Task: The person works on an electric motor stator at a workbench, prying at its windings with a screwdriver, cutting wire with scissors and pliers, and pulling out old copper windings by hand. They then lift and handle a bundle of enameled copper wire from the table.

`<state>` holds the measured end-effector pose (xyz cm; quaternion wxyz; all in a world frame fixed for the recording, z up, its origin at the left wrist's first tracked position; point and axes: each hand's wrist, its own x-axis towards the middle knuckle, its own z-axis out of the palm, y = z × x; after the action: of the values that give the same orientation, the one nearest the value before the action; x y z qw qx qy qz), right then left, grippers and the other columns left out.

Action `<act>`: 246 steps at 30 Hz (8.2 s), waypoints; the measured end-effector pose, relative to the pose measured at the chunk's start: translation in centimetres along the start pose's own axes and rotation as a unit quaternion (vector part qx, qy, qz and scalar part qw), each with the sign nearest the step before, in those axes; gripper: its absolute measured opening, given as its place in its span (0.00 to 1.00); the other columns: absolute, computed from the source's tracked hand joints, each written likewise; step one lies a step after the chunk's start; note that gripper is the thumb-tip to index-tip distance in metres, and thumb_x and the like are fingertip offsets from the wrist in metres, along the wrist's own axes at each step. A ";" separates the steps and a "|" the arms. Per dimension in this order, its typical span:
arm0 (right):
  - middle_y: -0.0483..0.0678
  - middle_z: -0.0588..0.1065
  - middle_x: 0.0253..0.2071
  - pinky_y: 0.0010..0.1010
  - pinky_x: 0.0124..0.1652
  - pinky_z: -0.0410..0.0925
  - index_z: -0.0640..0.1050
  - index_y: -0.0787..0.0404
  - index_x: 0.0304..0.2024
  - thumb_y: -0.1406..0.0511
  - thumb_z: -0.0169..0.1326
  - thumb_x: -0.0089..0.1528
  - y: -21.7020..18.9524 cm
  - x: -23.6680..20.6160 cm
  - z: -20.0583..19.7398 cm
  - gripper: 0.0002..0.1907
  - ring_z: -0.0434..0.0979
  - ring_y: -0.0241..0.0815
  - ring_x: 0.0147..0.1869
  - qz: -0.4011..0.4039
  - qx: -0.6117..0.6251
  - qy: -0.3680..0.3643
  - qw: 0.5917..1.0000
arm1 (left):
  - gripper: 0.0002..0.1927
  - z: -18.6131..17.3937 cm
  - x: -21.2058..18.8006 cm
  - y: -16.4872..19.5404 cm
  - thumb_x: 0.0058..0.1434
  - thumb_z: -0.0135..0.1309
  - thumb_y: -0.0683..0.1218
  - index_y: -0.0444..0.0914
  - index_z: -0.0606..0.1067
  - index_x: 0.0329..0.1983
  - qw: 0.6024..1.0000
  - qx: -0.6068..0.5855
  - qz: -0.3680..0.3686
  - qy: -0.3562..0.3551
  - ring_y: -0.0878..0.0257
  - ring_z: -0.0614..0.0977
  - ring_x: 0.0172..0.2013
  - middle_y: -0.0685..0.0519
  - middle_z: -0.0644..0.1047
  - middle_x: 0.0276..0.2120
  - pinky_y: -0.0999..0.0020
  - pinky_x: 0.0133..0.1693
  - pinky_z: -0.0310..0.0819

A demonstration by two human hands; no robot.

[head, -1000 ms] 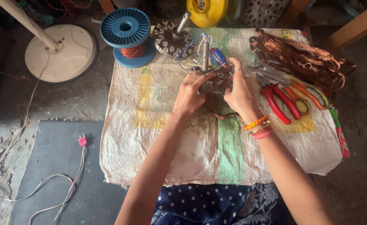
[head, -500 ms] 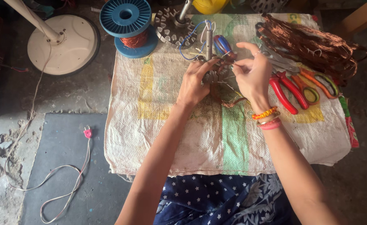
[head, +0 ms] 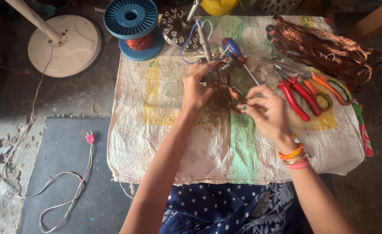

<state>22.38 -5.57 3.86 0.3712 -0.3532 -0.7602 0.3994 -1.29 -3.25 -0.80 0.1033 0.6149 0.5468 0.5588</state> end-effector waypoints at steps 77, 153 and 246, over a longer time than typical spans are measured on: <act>0.55 0.80 0.29 0.24 0.29 0.77 0.63 0.62 0.33 0.78 0.56 0.61 0.6 4.5 5.1 0.15 0.85 0.39 0.32 0.142 0.009 0.077 0.987 | 0.32 0.1 -0.1 0.4 0.41 0.60 0.31 0.40 0.81 0.53 0.999 -0.021 0.011 -0.025 0.55 0.79 0.47 0.49 0.81 0.42 0.61 0.54 0.75; 0.61 0.80 0.53 0.30 0.46 0.73 0.67 0.58 0.68 0.81 0.45 0.66 -0.4 3.1 -13.6 0.29 0.83 0.38 0.51 0.150 -0.214 0.153 0.953 | 0.36 -1.0 -0.1 2.0 0.41 0.54 0.28 0.43 0.76 0.55 0.993 0.006 0.040 -0.107 0.49 0.78 0.52 0.51 0.80 0.46 0.59 0.58 0.72; 0.37 0.54 0.21 0.25 0.25 0.50 0.60 0.54 0.28 0.68 0.47 0.71 11.4 6.3 -9.7 0.17 0.52 0.31 0.23 0.317 0.534 -0.042 0.783 | 0.09 -9.4 0.2 1.4 0.67 0.36 0.36 0.34 0.69 0.43 0.545 -0.681 -0.489 0.027 0.70 0.59 0.23 0.61 0.59 0.20 0.71 0.35 0.61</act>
<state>30.30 7.96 -0.39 0.3205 -0.3024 -0.2858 0.8510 -8.09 -8.23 3.70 0.7330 -0.0179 0.2211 0.6431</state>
